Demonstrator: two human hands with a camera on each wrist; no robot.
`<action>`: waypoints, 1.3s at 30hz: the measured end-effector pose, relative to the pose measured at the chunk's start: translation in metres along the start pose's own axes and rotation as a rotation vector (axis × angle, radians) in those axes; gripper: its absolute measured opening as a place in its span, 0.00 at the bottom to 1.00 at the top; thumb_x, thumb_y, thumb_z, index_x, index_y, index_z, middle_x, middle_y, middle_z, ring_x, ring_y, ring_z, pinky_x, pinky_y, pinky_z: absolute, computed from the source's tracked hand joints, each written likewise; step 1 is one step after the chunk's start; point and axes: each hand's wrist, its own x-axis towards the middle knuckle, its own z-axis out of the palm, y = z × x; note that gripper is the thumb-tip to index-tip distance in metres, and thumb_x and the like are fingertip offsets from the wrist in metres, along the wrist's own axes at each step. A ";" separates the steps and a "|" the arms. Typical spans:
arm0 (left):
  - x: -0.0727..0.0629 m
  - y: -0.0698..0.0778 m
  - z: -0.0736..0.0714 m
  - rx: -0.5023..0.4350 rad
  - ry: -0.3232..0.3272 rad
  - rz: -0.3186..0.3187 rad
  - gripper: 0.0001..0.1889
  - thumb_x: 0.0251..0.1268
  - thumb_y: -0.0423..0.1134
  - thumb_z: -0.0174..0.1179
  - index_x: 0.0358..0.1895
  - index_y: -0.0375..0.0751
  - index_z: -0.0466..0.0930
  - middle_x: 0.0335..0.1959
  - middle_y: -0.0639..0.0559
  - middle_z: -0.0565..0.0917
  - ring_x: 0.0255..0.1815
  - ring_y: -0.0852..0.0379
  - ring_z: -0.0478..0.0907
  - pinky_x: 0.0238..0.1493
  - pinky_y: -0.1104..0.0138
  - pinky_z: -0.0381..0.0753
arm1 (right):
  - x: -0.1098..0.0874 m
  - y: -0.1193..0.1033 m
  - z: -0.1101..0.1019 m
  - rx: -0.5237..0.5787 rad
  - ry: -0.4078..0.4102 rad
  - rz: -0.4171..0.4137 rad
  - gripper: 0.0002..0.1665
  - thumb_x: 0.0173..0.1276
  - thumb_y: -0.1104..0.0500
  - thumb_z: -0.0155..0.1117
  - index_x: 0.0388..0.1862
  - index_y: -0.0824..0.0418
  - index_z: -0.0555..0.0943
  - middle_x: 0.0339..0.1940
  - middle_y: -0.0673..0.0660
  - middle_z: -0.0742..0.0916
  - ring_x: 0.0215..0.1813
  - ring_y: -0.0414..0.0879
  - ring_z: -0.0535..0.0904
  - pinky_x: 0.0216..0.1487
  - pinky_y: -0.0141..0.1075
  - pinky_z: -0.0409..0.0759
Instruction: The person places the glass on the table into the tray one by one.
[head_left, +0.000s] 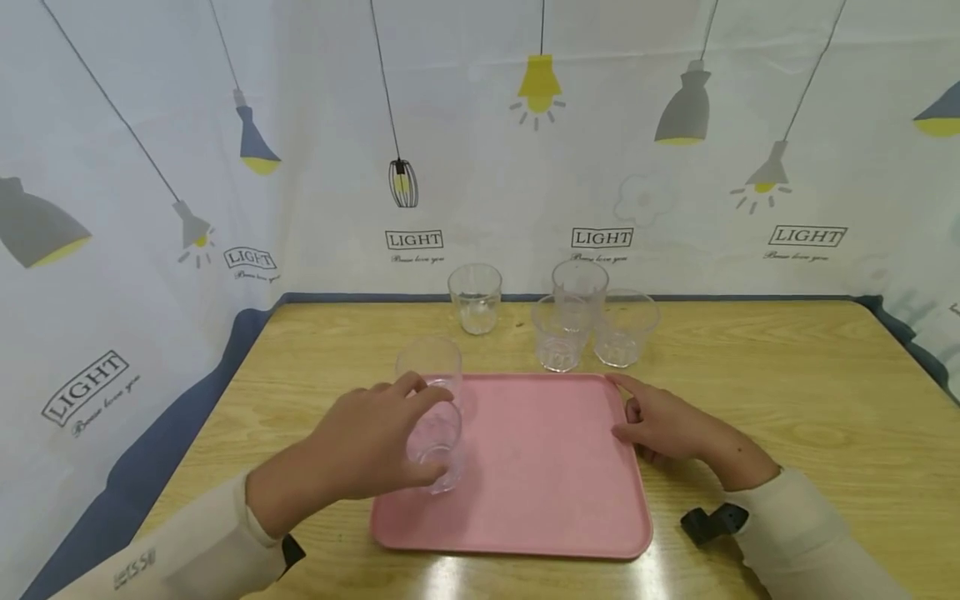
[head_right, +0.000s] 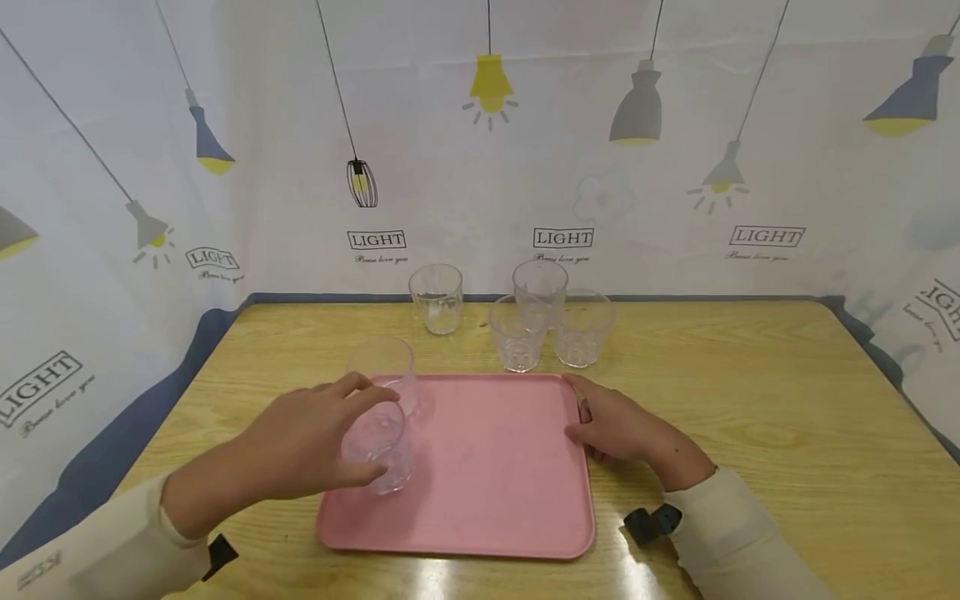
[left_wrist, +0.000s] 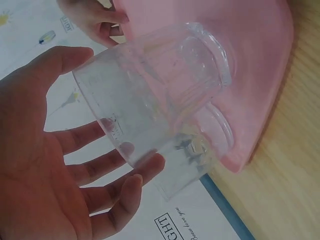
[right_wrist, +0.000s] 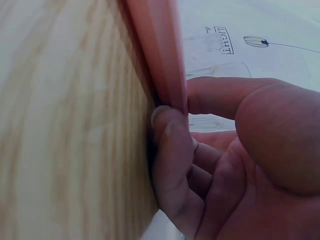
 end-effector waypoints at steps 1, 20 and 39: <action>0.000 -0.001 0.001 0.002 0.002 -0.002 0.35 0.50 0.62 0.71 0.63 0.56 0.75 0.52 0.53 0.79 0.37 0.53 0.81 0.35 0.56 0.81 | 0.000 0.000 0.000 -0.001 0.001 -0.002 0.46 0.72 0.61 0.62 0.80 0.65 0.49 0.25 0.55 0.78 0.20 0.46 0.76 0.20 0.38 0.78; -0.002 -0.003 0.011 0.014 0.003 -0.033 0.36 0.48 0.63 0.71 0.62 0.56 0.75 0.51 0.49 0.79 0.31 0.56 0.76 0.25 0.62 0.75 | -0.001 -0.002 -0.002 0.018 -0.007 0.001 0.45 0.72 0.62 0.61 0.80 0.65 0.49 0.24 0.55 0.78 0.20 0.46 0.76 0.19 0.37 0.77; 0.002 0.000 0.004 0.097 -0.003 -0.050 0.40 0.52 0.72 0.64 0.66 0.54 0.73 0.53 0.49 0.79 0.32 0.55 0.79 0.26 0.61 0.77 | 0.000 -0.002 -0.001 0.024 -0.005 0.021 0.46 0.72 0.62 0.62 0.80 0.64 0.49 0.25 0.56 0.78 0.21 0.46 0.76 0.20 0.38 0.78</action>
